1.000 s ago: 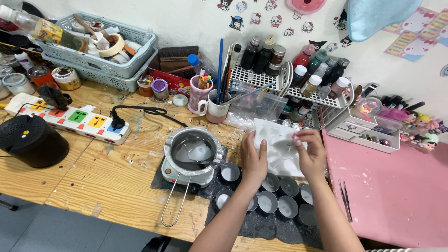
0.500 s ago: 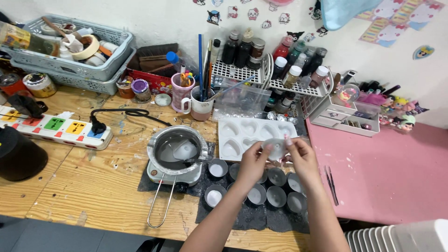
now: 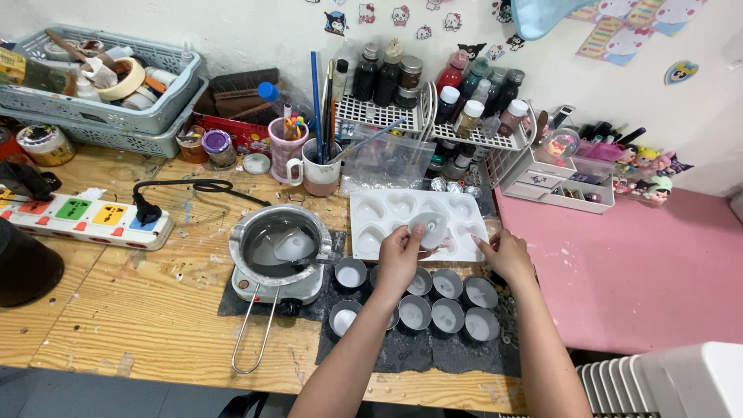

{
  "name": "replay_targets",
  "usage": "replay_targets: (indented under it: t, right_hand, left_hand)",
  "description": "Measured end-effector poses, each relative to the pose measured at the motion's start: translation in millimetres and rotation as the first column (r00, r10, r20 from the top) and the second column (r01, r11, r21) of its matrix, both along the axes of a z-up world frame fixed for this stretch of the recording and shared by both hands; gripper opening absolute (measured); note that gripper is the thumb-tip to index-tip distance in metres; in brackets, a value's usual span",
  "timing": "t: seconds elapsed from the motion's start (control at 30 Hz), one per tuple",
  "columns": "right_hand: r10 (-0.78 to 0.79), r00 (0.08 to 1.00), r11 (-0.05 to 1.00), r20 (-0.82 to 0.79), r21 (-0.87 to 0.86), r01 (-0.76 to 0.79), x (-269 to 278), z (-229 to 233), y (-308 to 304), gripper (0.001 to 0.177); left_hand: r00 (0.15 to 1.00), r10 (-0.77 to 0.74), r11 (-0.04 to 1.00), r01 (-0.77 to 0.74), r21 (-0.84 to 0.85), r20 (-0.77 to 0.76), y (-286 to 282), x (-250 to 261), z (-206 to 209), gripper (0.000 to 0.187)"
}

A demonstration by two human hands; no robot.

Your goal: The person is melting a wax-like substance in a small pot on a heater and then carefully pouring it into small cups.

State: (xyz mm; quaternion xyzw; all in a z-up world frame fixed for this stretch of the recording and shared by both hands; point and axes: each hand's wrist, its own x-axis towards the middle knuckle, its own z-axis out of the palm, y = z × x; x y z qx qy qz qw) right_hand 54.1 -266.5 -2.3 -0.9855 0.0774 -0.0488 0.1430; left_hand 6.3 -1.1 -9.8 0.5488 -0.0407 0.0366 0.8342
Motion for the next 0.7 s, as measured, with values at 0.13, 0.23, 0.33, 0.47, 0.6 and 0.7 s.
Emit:
replay_targets:
  t: [0.13, 0.23, 0.33, 0.47, 0.6, 0.7]
  right_hand:
    - [-0.056, 0.997, 0.994, -0.061, 0.096, 0.061, -2.8, -12.7, -4.8, 0.061]
    - [-0.019, 1.000, 0.983, 0.020, 0.181, 0.015, -7.9, -4.1, -5.2, 0.058]
    - [-0.092, 0.994, 0.996, -0.055, 0.012, 0.093, -39.8, 34.8, 19.2, 0.051]
    - [0.100, 0.948, 0.949, 0.301, 0.257, -0.181, -76.0, 64.6, 56.2, 0.037]
    - [0.188, 0.964, 0.420, 0.191, 0.871, -0.254, -96.3, 44.3, 74.8, 0.026]
    - [0.225, 0.949, 0.350, 0.221, 0.890, -0.290, -114.0, 39.6, 86.8, 0.025]
  left_hand:
    - [0.999, -0.029, 0.998, 0.030, -0.059, 0.021, 2.3, -6.0, 8.7, 0.038]
    - [0.994, -0.106, 0.978, 0.099, -0.181, -0.025, 4.0, -8.4, 16.9, 0.038]
    - [0.986, -0.154, 0.982, 0.144, -0.125, -0.071, 3.3, -9.2, 18.1, 0.040]
    - [0.977, -0.214, 0.974, 0.213, -0.077, -0.008, -5.5, -2.1, 0.8, 0.041]
    - [0.963, -0.264, 0.965, 0.264, -0.010, -0.051, -2.7, -14.2, 14.7, 0.043]
    - [0.981, -0.193, 0.973, 0.190, 0.128, 0.011, -2.5, -18.1, 12.4, 0.051]
